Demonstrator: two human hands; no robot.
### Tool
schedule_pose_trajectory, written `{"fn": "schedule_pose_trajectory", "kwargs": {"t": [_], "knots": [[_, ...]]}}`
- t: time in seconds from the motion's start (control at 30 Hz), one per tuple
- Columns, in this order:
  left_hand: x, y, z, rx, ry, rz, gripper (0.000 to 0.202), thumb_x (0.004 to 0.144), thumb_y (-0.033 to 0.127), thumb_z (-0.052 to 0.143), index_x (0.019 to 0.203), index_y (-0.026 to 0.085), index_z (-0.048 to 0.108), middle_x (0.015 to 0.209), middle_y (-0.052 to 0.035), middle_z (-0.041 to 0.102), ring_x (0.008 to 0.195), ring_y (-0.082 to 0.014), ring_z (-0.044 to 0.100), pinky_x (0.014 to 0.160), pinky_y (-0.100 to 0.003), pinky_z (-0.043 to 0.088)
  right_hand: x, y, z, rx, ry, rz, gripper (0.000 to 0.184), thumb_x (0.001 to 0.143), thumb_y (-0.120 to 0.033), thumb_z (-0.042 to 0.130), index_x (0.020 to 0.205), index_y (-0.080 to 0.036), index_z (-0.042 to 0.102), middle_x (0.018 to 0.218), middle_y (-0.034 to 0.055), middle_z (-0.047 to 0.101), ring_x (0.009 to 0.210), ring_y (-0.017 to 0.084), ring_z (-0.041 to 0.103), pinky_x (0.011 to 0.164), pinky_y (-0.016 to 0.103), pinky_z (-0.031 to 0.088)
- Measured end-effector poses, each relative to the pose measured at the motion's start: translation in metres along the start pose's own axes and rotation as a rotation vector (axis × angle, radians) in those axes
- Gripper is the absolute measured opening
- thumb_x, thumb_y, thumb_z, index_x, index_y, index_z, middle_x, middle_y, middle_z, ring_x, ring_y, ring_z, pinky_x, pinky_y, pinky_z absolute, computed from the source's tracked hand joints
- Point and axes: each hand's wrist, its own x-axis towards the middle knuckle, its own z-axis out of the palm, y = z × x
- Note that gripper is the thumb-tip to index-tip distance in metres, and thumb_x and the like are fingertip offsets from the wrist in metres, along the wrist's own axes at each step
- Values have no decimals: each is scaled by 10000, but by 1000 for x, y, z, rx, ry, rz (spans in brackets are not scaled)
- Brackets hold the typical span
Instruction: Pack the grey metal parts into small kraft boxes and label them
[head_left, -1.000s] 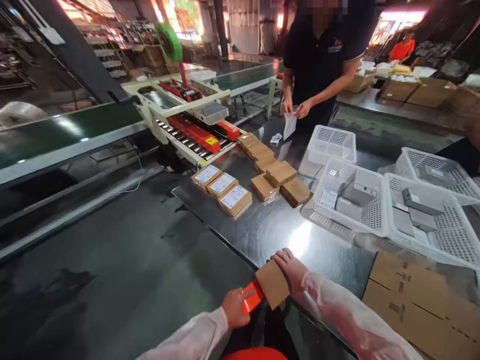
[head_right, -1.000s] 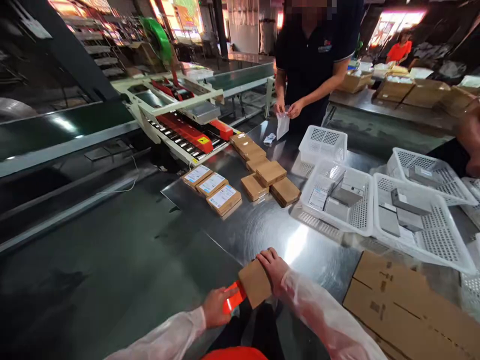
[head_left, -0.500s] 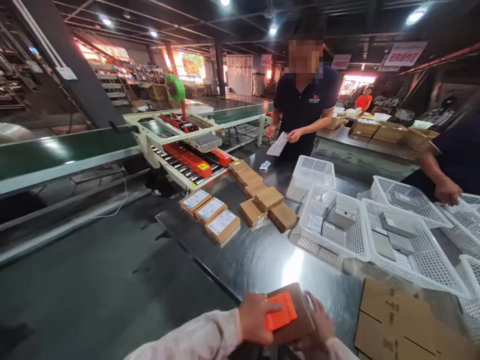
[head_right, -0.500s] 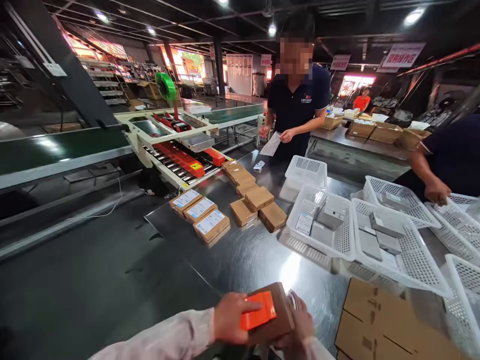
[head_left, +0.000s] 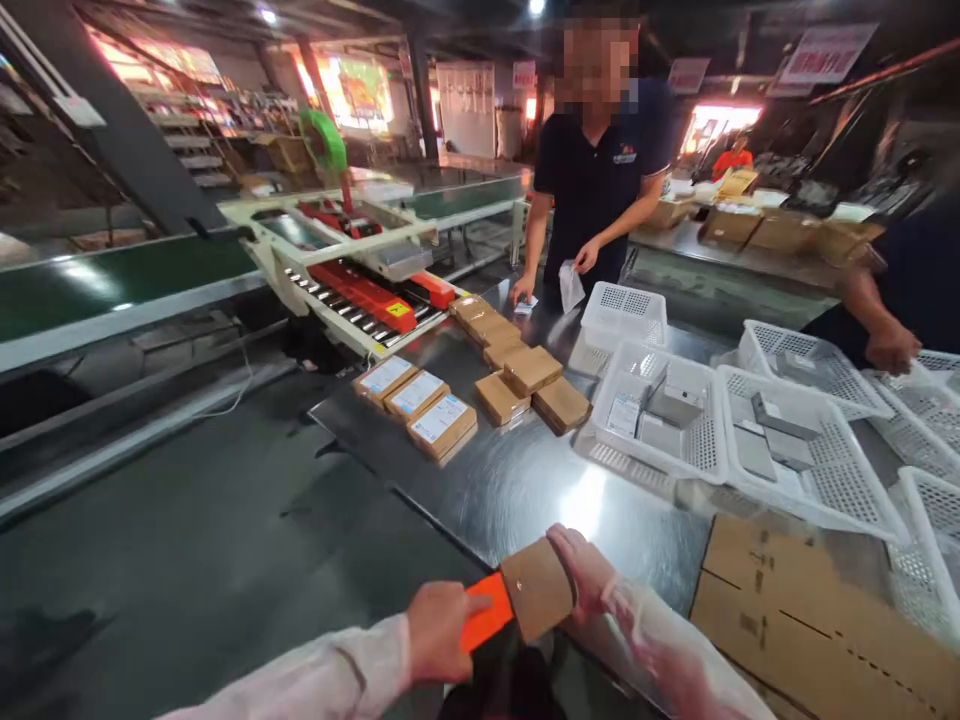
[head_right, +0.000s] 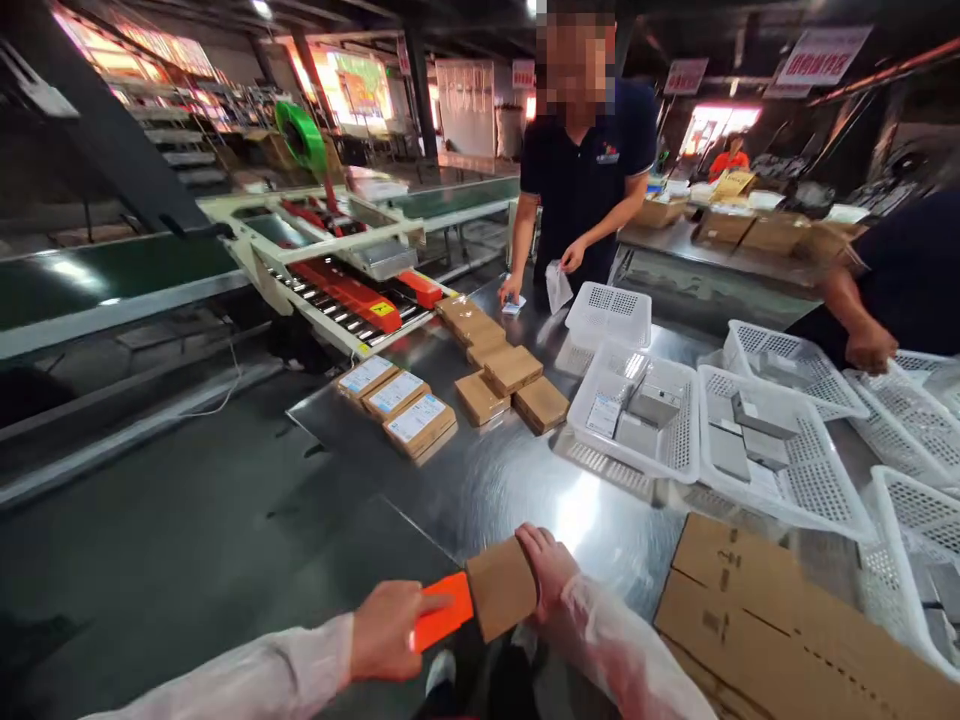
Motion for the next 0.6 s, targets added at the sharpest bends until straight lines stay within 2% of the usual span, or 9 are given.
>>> {"fn": "schedule_pose_trajectory", "kwargs": {"t": [0.07,0.13,0.27,0.37,0.43,0.53,0.6], "knots": [[-24,-20,15,13,-32,-84,613,692,352,645,1305,322,635,1014,-108,738,958,-342,703,854,-446,541,5,-2,5,-4,-36,-39,1186,387,-368,782,1475,-136,370,1497,193,409,1323,403,408,1125,505,370],[-31,-26,27,17,-66,-117,662,700,348,640,1360,336,587,1057,-109,731,972,-342,702,851,-450,544,13,-10,12,-14,-54,-61,1219,373,-338,781,1478,-69,342,1501,221,382,1339,404,372,1146,497,338],[-9,-8,46,18,-98,-107,553,697,295,646,1245,227,658,1013,-149,734,936,-343,706,787,-421,562,24,-32,23,-72,-57,-116,1230,341,-260,781,1471,-35,351,1485,229,390,1342,405,344,1200,498,262],[2,3,58,19,-87,-109,471,699,230,637,1162,146,675,998,-173,731,937,-346,696,799,-430,566,22,-41,26,-112,-43,-131,1210,355,-246,771,1472,-35,358,1492,224,388,1365,422,303,1216,529,217],[-2,0,67,13,-77,-108,535,732,235,628,1259,144,628,1077,-186,716,976,-343,687,840,-440,563,21,-39,25,-109,-30,-142,1199,364,-251,759,1475,-48,354,1496,220,388,1365,427,308,1208,543,217],[-10,-11,83,-30,-72,-98,705,778,297,638,1457,224,467,1348,-204,601,1151,-355,630,952,-468,526,22,-28,22,-52,-39,-125,1221,349,-264,756,1475,-48,336,1498,233,375,1353,433,340,1193,525,249],[-5,-11,94,-75,-92,-136,695,761,264,662,1435,210,504,1370,-215,586,1204,-375,601,996,-489,498,23,-21,20,-18,-48,-106,1249,330,-265,759,1478,-48,319,1499,243,363,1353,432,351,1192,510,254]]}}
